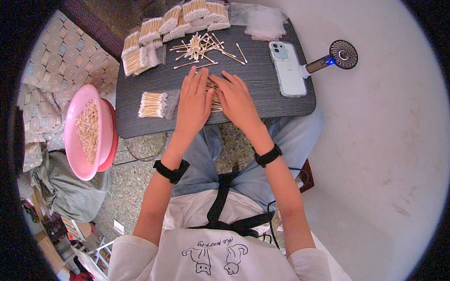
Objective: The recorder is sorting loose cotton swabs into groups and placing them into small plastic bags at a workspace.
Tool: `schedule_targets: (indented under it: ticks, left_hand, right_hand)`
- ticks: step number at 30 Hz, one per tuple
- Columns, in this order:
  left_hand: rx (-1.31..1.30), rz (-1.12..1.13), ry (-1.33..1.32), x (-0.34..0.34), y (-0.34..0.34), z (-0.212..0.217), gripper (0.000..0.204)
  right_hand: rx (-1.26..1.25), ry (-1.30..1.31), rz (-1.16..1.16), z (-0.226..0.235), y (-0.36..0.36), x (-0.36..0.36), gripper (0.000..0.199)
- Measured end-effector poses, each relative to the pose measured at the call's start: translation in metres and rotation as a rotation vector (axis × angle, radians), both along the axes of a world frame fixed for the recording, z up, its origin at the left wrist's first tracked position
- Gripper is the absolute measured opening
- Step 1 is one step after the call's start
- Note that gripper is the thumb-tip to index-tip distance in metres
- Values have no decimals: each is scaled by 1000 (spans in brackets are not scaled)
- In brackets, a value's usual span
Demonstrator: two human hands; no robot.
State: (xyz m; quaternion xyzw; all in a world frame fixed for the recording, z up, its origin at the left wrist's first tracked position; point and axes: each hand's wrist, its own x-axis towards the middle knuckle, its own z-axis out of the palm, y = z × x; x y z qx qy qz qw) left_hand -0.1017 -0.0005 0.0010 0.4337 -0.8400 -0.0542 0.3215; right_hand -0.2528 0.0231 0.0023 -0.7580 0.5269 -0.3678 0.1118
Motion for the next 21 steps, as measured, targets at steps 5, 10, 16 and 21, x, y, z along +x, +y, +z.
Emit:
schedule_targets:
  ticks: [5,10,16,21]
  left_hand:
    - [12,-7,-33,0,-2,-4,44]
    - [16,27,-66,0,-2,-7,41]
    - [-11,38,-139,-2,-1,-7,45]
    - [-20,46,-129,-3,-3,-8,46]
  right_hand:
    - [29,-102,-38,-1,-5,-1,32]
    - [-26,-9,21,6,4,1,33]
    - [-19,201,-9,8,18,-4,41]
    - [40,212,2,1,22,-8,42]
